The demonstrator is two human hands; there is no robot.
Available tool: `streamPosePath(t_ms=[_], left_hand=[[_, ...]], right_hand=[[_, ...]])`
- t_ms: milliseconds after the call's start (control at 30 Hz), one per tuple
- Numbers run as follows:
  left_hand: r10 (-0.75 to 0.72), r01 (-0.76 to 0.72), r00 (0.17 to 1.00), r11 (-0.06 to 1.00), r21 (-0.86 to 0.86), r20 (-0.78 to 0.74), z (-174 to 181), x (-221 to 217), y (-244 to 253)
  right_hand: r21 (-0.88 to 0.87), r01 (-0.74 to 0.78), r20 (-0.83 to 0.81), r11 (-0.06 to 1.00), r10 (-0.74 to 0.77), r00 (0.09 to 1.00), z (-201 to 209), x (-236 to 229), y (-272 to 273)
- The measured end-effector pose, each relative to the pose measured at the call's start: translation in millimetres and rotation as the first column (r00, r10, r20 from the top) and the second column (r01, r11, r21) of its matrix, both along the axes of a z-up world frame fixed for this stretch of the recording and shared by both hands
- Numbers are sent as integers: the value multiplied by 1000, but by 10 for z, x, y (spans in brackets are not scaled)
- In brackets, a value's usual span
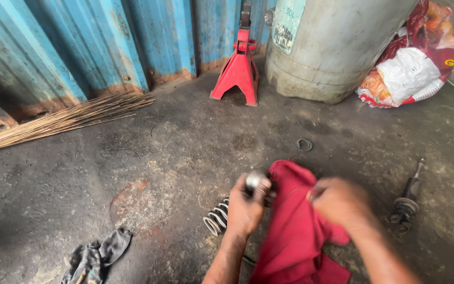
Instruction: The person cleans a cylindrical metal part using a red cloth and a small white abrasive tool. They repeatedly wipe the interior and exterior surfaces of the part while sitting on the floor.
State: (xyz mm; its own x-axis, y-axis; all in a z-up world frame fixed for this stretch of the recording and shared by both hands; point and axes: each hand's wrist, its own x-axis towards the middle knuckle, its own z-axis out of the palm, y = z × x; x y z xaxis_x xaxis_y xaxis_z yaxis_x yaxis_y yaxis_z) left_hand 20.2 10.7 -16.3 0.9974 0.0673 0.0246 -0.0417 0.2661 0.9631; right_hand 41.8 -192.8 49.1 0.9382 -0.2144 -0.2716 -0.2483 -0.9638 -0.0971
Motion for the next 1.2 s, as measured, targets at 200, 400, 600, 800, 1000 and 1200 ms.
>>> streamPosePath(t_ms=[200, 400, 600, 800, 1000, 1200], left_hand=[[-133, 42, 963, 934, 356, 236, 77, -159, -113], [-114, 4, 957, 924, 382, 265, 144, -313, -173], [-58, -59, 958, 918, 392, 280, 154, -347, -293], [37, -91, 991, 897, 432, 130, 248, -234, -253], [-123, -23, 961, 855, 518, 247, 293, -365, -242], [-111, -51, 927, 909, 413, 359, 362, -378, -277]], right_hand=[[443, -633, 673, 635, 231, 703, 147, -211, 212], [505, -210, 515, 837, -96, 852, -443, -175, 608], [542, 60, 367, 838, -300, 881, -758, 201, 113], [663, -32, 320, 748, -244, 916, -268, 65, 19], [534, -163, 466, 830, -128, 875, -343, -262, 537], [321, 107, 106, 941, -148, 983, -658, 263, -34]])
